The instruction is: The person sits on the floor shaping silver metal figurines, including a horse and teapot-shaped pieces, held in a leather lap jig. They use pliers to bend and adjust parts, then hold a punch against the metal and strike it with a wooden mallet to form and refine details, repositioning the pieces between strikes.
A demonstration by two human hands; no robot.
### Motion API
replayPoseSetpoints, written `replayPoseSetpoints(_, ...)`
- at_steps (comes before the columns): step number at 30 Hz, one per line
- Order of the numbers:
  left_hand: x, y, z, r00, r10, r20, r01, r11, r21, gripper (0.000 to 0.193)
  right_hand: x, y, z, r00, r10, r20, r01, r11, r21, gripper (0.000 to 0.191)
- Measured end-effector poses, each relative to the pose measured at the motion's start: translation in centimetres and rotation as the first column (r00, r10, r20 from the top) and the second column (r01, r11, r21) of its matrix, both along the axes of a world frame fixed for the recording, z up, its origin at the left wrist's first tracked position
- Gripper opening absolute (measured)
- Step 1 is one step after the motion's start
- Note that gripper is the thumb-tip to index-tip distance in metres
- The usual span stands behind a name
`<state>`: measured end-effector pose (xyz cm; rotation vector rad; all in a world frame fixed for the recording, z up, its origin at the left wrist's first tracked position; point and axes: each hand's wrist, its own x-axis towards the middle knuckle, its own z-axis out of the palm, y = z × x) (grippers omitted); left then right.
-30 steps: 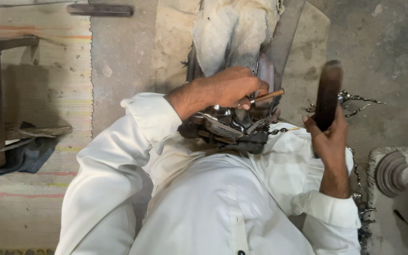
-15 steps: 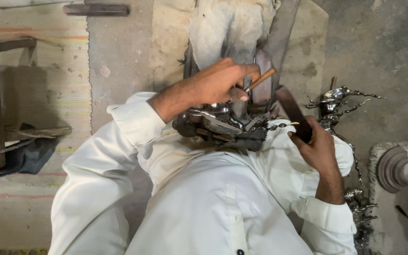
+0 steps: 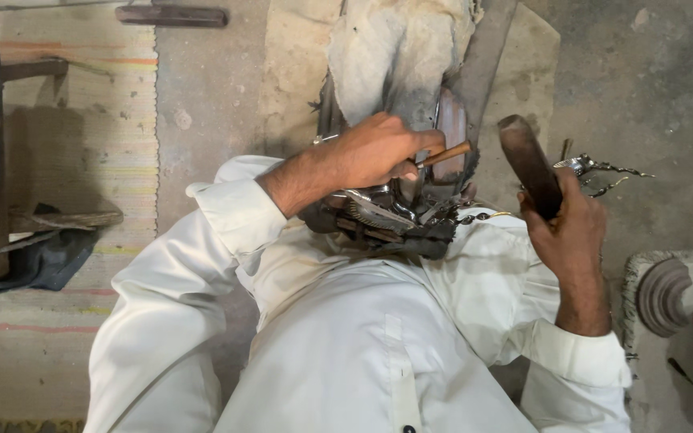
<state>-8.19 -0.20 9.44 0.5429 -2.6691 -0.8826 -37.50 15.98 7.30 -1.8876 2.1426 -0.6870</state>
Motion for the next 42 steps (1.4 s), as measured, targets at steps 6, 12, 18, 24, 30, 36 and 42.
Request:
replayPoseSetpoints(6, 0.8, 1.6, -0.3, 0.99, 0.141, -0.01, -0.141, 0.99, 0.006, 0.041, 0.4, -1.1, 2.5, 0.97, -0.057, 0.236, 0.065, 0.997, -0.028, 0.032)
replayPoseSetpoints(12, 2.1, 3.1, -1.2, 0.957, 0.26, -0.126, -0.25, 0.964, 0.091, 0.035, 0.8, -3.4, 4.6, 0.958, 0.225, -0.177, -0.253, 0.955, -0.154, 0.028)
replayPoseSetpoints(18, 3.8, 5.0, -2.2, 0.873, 0.4, -0.28, -0.368, 0.916, 0.161, 0.032, 2.1, -5.8, 8.3, 0.963, 0.258, -0.073, -0.268, 0.93, -0.251, 0.033)
replayPoseSetpoints(24, 4.2, 6.0, -3.6, 0.804, 0.445, -0.394, -0.428, 0.893, 0.137, 0.031, 4.6, -7.1, 10.7, 0.689, 0.408, -0.599, -0.575, 0.81, -0.11, 0.041)
replayPoseSetpoints(30, 6.0, 6.5, -6.7, 0.732, 0.554, -0.397, -0.534, 0.828, 0.171, 0.026, 8.8, -8.5, 10.1, 0.654, 0.388, -0.649, -0.517, 0.856, -0.009, 0.043)
replayPoseSetpoints(36, 6.4, 7.5, -9.2, 0.606, 0.685, -0.404, -0.619, 0.725, 0.303, 0.03, 11.7, -10.3, 10.9, 0.52, 0.437, -0.734, -0.599, 0.799, 0.051, 0.036)
replayPoseSetpoints(42, 6.5, 8.1, -11.6, 0.54, 0.693, -0.478, -0.627, 0.71, 0.321, 0.025, 15.1, -11.2, 11.7, 0.406, 0.439, -0.802, -0.636, 0.766, 0.098, 0.034)
